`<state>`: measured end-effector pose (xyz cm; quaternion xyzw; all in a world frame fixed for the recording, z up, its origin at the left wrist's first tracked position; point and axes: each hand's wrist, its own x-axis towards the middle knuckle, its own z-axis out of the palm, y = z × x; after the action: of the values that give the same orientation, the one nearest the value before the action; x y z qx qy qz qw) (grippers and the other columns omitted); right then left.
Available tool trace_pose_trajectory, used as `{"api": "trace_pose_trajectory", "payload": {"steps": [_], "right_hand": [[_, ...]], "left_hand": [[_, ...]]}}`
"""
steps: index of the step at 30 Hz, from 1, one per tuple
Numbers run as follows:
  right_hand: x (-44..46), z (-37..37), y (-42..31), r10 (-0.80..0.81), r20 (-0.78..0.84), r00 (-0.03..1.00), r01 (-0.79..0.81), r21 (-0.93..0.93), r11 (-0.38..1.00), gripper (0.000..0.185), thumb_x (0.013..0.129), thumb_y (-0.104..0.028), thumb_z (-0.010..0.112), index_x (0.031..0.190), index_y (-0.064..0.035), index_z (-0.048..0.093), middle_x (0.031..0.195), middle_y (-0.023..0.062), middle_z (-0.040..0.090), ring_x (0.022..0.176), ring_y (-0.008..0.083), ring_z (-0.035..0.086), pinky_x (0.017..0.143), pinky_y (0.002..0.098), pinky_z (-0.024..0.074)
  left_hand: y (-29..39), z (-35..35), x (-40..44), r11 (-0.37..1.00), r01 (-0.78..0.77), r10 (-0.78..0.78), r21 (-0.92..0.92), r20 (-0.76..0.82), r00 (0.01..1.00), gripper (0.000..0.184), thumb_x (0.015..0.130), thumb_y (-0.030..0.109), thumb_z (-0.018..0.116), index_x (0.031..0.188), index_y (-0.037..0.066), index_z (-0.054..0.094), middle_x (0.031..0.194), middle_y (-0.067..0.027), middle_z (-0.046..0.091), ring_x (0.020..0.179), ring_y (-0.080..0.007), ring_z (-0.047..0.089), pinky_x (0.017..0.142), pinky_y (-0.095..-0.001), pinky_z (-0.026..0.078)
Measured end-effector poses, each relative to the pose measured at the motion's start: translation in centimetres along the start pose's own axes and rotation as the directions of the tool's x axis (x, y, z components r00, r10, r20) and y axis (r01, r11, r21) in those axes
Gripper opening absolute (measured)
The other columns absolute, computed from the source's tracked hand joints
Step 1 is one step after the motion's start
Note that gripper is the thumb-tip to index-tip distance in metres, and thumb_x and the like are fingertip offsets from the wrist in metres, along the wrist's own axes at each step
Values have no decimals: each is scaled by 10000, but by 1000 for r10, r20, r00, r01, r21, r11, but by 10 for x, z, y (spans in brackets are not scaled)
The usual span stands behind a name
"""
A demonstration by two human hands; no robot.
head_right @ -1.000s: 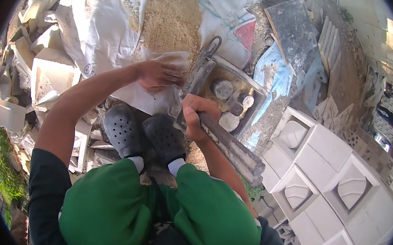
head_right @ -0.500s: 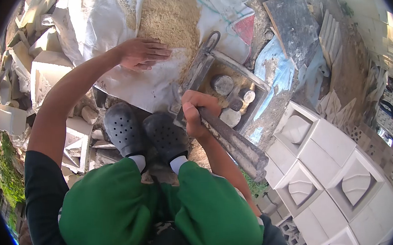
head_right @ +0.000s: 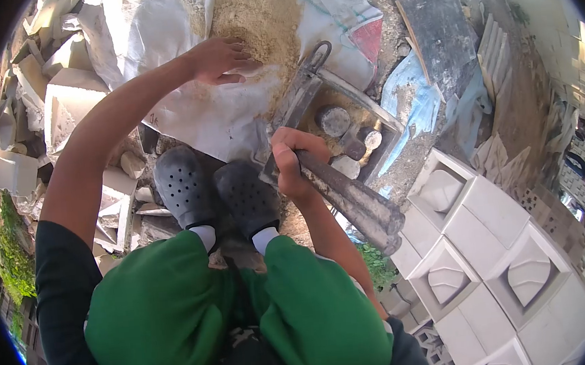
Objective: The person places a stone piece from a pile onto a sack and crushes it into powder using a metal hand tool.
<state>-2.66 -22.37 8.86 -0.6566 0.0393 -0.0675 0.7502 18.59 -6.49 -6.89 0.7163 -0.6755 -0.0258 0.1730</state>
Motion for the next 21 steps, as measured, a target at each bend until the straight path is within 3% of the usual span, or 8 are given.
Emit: {"api": "trace_pose_trajectory", "payload": {"steps": [2, 4, 7, 10, 15, 18, 20, 21], "right_hand": [[1, -1, 2, -6, 12, 1000, 6, -9, 1000, 177, 768, -20, 456, 635, -35, 341, 558, 14, 342, 528, 107, 299, 501, 288, 256], [-1, -1, 3, -37, -17, 999, 37, 21, 999, 177, 770, -22, 458, 635, -38, 344, 559, 10, 336, 528, 106, 292, 502, 290, 258], [1, -1, 2, -25, -31, 999, 26, 50, 998, 175, 768, -21, 459, 636, -39, 347, 561, 10, 333, 526, 107, 290, 503, 291, 257], [1, 1, 1, -25, -56, 998, 28, 60, 998, 176, 767, -20, 459, 633, -38, 347, 560, 13, 334, 524, 112, 293, 504, 291, 257], [-1, -1, 0, -35, -47, 998, 36, 38, 999, 178, 767, -17, 458, 630, -31, 346, 556, 14, 336, 524, 112, 293, 500, 287, 252], [1, -2, 0, -56, -12, 998, 56, 26, 998, 176, 768, -17, 459, 631, -27, 349, 555, 15, 344, 525, 109, 292, 495, 284, 246], [-1, -3, -1, -58, -8, 998, 58, 32, 998, 174, 769, -18, 460, 633, -25, 353, 555, 17, 349, 525, 109, 293, 493, 283, 244], [0, -2, -3, -50, -1, 999, 50, 19, 999, 173, 772, -20, 461, 635, -25, 357, 556, 17, 353, 526, 109, 296, 491, 283, 241]], "left_hand": [[-1, -21, 16, 969, 245, -213, -44, 359, 908, 489, 937, 368, 440, 1371, 144, 412, 1046, -108, 628, 972, -303, 582, 872, -450, 456], [-3, -32, 26, 946, 323, -293, -11, 390, 873, 459, 941, 367, 442, 1350, 156, 446, 1009, -107, 643, 925, -310, 597, 829, -447, 479], [-17, -30, 36, 821, 482, -480, -306, 87, 873, 395, 937, 392, 469, 1230, 148, 573, 971, -119, 659, 894, -311, 615, 816, -433, 478], [-32, -27, 51, 650, 584, -611, -485, 124, 782, 391, 927, 405, 484, 1150, 112, 616, 968, -108, 669, 919, -268, 630, 820, -409, 479], [-33, -15, 59, 325, 566, -773, -758, 133, 621, 399, 928, 416, 481, 1061, 78, 647, 808, -88, 677, 641, -174, 625, 642, -326, 492], [-24, -34, 47, 312, 663, -901, -681, 9, 434, 394, 932, 406, 477, 1066, 76, 646, 796, -82, 684, 593, -145, 624, 601, -295, 490], [-35, -27, 31, 193, 602, -980, -775, -129, 148, 368, 922, 380, 511, 1078, 75, 646, 849, -62, 697, 667, -128, 660, 637, -287, 500], [-36, -32, 27, 212, 591, -977, -778, -165, 133, 336, 906, 344, 530, 1032, 60, 658, 838, -124, 689, 714, -203, 668, 669, -369, 505]]}}
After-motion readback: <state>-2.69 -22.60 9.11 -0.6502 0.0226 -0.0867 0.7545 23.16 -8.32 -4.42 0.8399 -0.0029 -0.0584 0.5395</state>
